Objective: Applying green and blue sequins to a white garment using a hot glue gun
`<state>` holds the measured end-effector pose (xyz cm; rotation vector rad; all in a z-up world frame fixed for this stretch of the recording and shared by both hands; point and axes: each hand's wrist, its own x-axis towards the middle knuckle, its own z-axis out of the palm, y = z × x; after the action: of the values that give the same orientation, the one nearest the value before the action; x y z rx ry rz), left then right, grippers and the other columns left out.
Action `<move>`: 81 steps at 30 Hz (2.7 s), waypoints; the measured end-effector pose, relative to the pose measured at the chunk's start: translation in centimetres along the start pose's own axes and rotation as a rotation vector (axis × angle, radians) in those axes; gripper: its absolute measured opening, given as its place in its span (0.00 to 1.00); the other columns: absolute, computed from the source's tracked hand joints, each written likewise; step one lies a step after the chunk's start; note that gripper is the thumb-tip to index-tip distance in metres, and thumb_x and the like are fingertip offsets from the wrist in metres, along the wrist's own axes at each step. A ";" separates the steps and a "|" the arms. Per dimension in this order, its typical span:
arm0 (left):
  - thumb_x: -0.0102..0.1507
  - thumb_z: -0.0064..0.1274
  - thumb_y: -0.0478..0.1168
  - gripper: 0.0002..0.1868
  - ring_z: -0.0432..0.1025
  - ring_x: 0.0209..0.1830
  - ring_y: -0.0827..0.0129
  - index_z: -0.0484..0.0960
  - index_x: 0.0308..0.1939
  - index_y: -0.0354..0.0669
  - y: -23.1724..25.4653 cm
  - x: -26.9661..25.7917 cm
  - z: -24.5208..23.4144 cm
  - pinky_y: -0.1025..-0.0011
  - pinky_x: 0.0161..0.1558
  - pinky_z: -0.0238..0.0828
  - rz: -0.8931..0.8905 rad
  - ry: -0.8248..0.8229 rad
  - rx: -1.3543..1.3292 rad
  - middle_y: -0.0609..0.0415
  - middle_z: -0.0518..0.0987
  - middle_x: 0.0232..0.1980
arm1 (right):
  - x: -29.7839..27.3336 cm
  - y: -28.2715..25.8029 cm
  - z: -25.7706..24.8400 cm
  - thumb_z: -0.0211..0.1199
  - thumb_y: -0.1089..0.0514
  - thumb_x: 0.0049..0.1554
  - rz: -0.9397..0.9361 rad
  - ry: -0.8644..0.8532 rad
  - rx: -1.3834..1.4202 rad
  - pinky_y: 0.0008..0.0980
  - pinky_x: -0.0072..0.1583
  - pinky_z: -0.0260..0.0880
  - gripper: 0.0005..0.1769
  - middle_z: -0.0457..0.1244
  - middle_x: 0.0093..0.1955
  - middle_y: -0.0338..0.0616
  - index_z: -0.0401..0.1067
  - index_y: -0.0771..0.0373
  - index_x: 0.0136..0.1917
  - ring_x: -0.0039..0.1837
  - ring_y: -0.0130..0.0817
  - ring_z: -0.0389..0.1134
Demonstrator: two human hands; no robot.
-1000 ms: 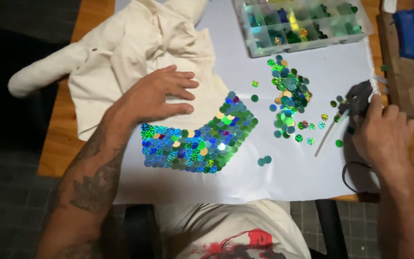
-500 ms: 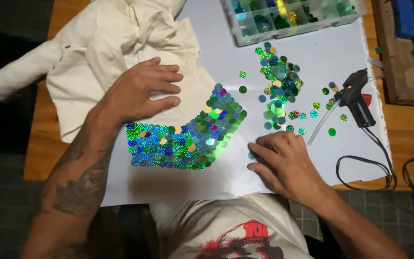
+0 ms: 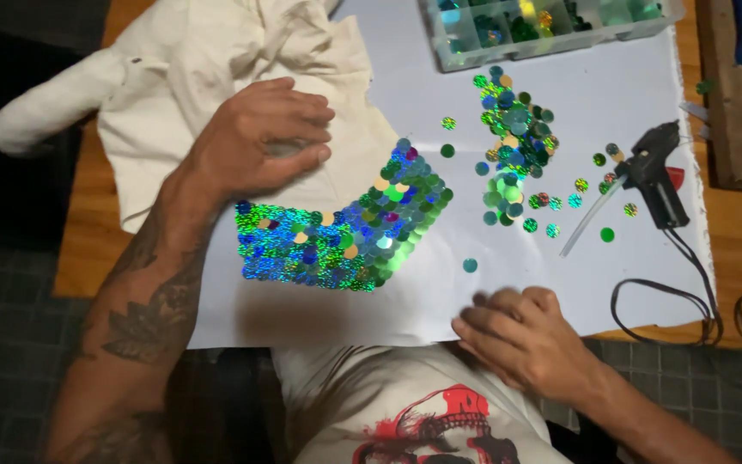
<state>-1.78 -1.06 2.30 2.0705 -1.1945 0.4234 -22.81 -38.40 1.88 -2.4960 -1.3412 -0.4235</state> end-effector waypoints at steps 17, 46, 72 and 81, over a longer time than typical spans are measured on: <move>0.59 0.66 0.42 0.02 0.66 0.23 0.82 0.90 0.35 0.53 16.2 1.8 2.3 0.79 0.27 0.64 -0.524 0.135 -0.377 0.64 0.87 0.36 | 14.4 2.2 -4.1 0.69 0.56 0.57 0.712 -0.173 0.857 0.23 0.42 0.61 0.07 0.72 0.36 0.32 0.83 0.57 0.38 0.39 0.21 0.65; 0.68 0.54 0.37 0.13 0.77 0.32 0.68 0.80 0.44 0.25 15.5 -2.1 6.6 0.76 0.26 0.78 -1.026 0.451 -1.561 0.44 0.80 0.34 | 15.1 2.8 -0.3 0.69 0.72 0.53 0.343 0.249 1.115 0.30 0.46 0.68 0.09 0.69 0.39 0.50 0.79 0.73 0.49 0.43 0.33 0.66; 0.64 0.58 0.34 0.09 0.77 0.25 0.71 0.86 0.42 0.27 16.4 -1.6 4.5 0.79 0.30 0.72 -1.049 0.561 -0.825 0.41 0.85 0.30 | 18.0 4.4 -0.8 0.71 0.68 0.54 0.753 -0.025 1.178 0.29 0.45 0.71 0.06 0.71 0.35 0.52 0.81 0.72 0.46 0.39 0.31 0.68; 0.66 0.54 0.36 0.08 0.78 0.29 0.68 0.88 0.43 0.37 15.9 -1.6 1.2 0.72 0.36 0.75 -0.921 0.525 -0.451 0.44 0.86 0.35 | 20.2 4.9 -1.6 0.73 0.59 0.57 0.771 -0.136 0.879 0.27 0.43 0.66 0.05 0.68 0.33 0.43 0.82 0.62 0.42 0.36 0.28 0.65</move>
<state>-16.22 -6.23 7.00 1.7175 0.0299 0.1930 -8.28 -26.26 10.57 -2.0312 -0.3430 0.4260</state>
